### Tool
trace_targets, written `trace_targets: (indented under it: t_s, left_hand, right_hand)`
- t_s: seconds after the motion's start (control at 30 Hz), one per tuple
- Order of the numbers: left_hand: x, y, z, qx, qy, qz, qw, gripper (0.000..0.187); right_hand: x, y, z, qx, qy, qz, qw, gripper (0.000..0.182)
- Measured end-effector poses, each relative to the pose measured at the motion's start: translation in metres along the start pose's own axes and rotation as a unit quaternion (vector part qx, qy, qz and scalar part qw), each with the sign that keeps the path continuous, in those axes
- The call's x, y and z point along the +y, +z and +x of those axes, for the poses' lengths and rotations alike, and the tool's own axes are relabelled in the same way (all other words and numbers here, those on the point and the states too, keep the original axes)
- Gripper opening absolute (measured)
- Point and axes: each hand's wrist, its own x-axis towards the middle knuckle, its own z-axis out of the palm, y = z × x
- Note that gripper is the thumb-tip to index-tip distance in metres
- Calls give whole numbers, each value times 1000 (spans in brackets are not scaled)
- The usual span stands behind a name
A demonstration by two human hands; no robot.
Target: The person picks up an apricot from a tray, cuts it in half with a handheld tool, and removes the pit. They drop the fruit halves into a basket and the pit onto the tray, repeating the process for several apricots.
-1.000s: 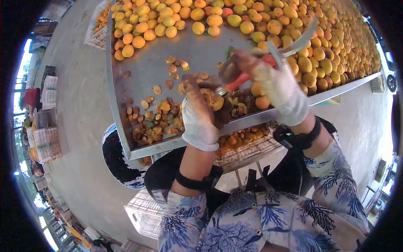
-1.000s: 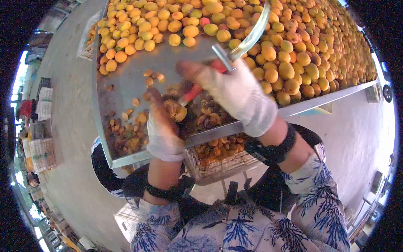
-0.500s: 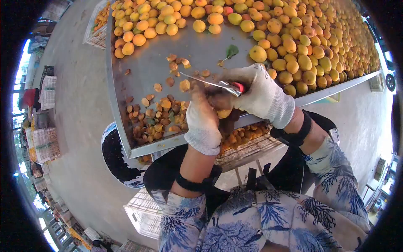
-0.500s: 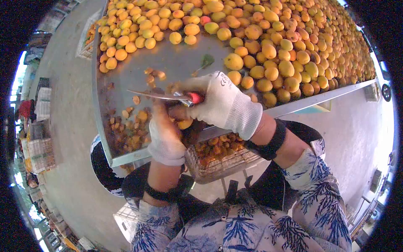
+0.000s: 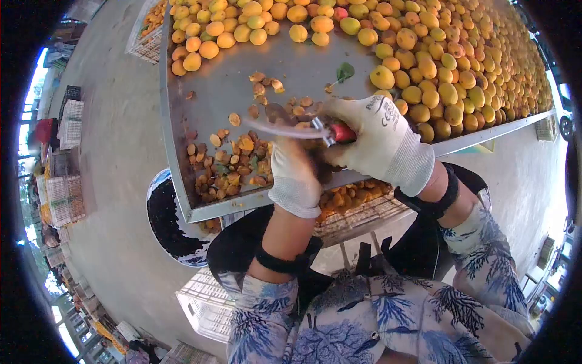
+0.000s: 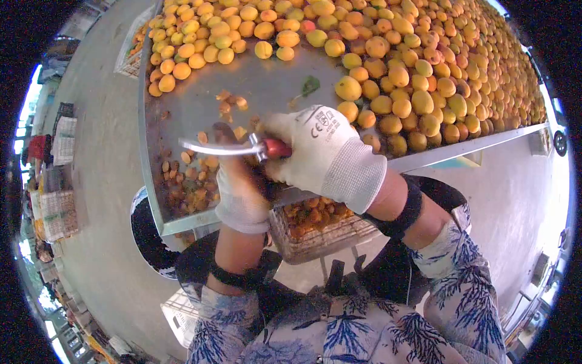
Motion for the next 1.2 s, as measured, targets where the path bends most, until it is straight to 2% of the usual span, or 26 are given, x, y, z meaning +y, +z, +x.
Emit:
trace_targets:
  t_s: [0.07,0.1,0.13,0.2,0.27,0.33,0.37,0.43,0.47,0.5,0.53,0.6,0.67,0.7,0.73,0.8,0.83,0.87,0.9,0.93,1.0,1.03,1.07,1.13,1.17,1.2]
  left_hand:
    - [14,1,-6,-50,-80,65,993,55]
    - [15,5,-6,-60,-123,-21,990,60]
    - [14,5,-7,-60,-124,-21,990,60]
    - [16,8,-10,-95,-44,85,991,68]
    - [23,20,-14,-63,-81,73,992,71]
    - [27,25,-14,-28,-116,62,991,74]
    - [26,24,-12,-20,-144,45,988,75]
    - [24,19,-8,-11,-171,27,985,76]
    - [25,13,-4,-47,-205,22,977,72]
    - [26,9,-2,-83,-237,17,968,70]
    - [26,8,-3,-83,-237,16,968,70]
    - [27,8,-10,-56,-176,24,982,68]
    - [27,15,-18,-43,-120,29,991,67]
    - [32,19,-18,-35,-160,32,986,78]
    - [30,23,-21,-45,-163,29,985,78]
    - [28,26,-26,37,-20,138,990,74]
    - [24,22,-24,33,-21,136,990,74]
    - [19,14,-20,-15,45,182,982,70]
    - [21,13,-17,-61,111,225,966,66]
    - [24,11,-16,-60,110,226,966,66]
    - [34,10,-16,-83,-105,346,929,42]
    - [28,-7,-16,-292,119,323,892,39]
    - [18,-15,-22,-292,119,323,892,39]
    - [22,4,-40,-366,98,314,870,30]
    - [21,6,-39,-367,97,314,870,30]
    - [20,10,-35,-421,57,302,853,27]
  right_hand:
    - [-2,-6,0,-20,7,-38,999,32]
    - [-3,-9,0,-38,-10,-54,998,31]
    - [-2,-11,0,-56,-26,-70,996,30]
    - [7,-9,-1,-45,-42,-59,996,24]
    - [14,-9,1,-32,-56,-46,997,21]
    - [17,-10,5,5,101,0,995,19]
    - [16,-11,5,6,101,0,995,19]
    - [14,-19,5,41,64,39,996,27]
    - [13,-23,5,58,45,59,996,35]
    - [11,-26,3,5,50,54,997,42]
    - [12,-21,2,5,50,54,997,42]
    - [15,-8,-1,-42,-55,158,985,44]
    - [14,-2,0,-33,-60,64,996,35]
    - [15,-1,0,-33,-42,72,996,36]
    - [15,0,1,-34,-26,80,996,37]
    - [14,-1,2,-36,-18,66,997,37]
    - [11,-4,3,-50,9,53,997,31]
    - [9,-5,2,-65,36,42,996,26]
    - [14,-1,1,11,-1,55,998,23]
    - [20,-2,3,10,0,56,998,23]
    - [34,-8,12,128,50,-59,989,33]
    - [36,-15,15,135,99,-14,986,38]
    - [53,-18,18,180,48,7,982,30]
    - [44,-43,15,188,75,-80,976,29]
    - [50,-48,11,187,77,-80,976,29]
    - [59,-54,8,174,92,-113,974,30]
